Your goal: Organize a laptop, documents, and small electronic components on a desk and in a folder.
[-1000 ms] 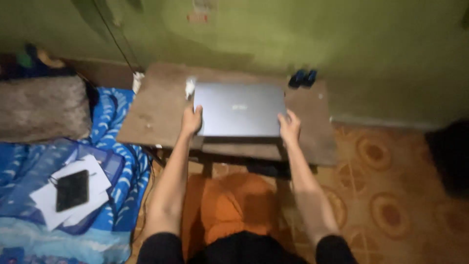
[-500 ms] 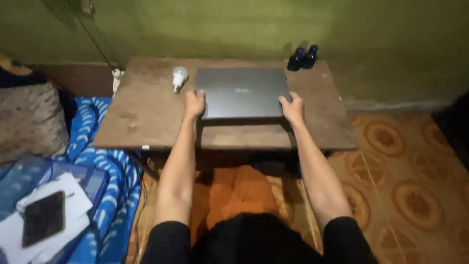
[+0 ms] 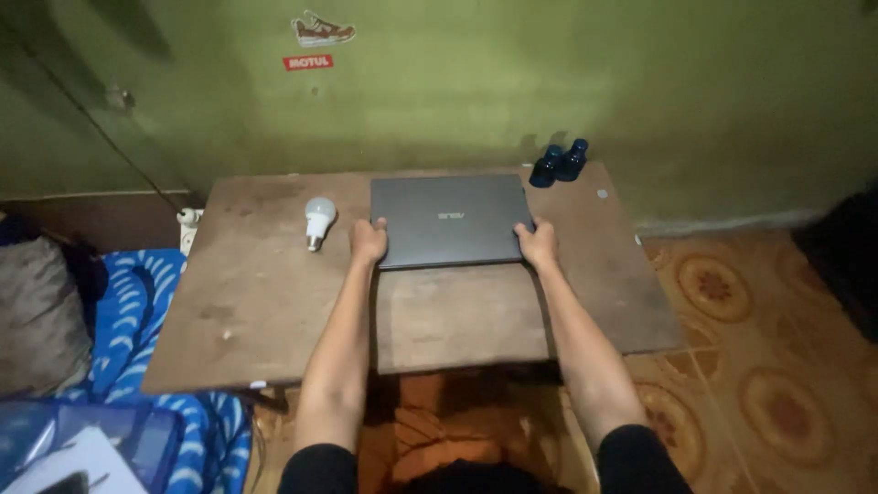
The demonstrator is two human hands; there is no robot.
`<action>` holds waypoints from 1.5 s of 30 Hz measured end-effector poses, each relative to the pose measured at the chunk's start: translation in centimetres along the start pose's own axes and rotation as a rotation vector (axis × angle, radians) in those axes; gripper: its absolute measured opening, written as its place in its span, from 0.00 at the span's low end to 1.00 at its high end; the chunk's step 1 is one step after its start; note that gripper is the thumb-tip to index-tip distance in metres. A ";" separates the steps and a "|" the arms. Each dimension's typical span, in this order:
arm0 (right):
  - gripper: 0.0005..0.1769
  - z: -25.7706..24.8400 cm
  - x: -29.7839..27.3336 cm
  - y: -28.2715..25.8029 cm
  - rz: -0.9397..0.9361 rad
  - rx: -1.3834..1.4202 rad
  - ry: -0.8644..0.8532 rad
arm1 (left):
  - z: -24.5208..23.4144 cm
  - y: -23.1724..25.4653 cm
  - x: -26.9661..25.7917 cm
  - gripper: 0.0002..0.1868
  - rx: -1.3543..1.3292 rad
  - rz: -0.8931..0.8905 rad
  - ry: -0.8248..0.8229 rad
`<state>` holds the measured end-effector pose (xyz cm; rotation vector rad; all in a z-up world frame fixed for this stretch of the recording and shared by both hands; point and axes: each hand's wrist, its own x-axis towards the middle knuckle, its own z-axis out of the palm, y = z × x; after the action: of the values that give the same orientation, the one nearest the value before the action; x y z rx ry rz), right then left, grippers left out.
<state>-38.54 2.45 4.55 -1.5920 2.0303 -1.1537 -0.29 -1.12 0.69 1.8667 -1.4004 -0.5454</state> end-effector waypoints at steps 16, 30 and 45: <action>0.33 3.4 4.7 0.7 0.049 -0.065 0.057 | 0.2 4.1 2.5 0.17 0.017 -0.019 -0.003; 0.31 4.7 5.7 1.0 -0.008 -0.205 0.122 | -0.7 6.8 1.9 0.16 0.016 -0.059 0.031; 0.30 3.5 4.4 -1.0 0.096 -0.299 0.012 | 0.0 5.4 1.7 0.20 -0.015 0.063 0.143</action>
<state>-36.98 -3.05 4.06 -1.5977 2.3481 -0.8588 -3.19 -3.47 4.95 1.8068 -1.3519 -0.3825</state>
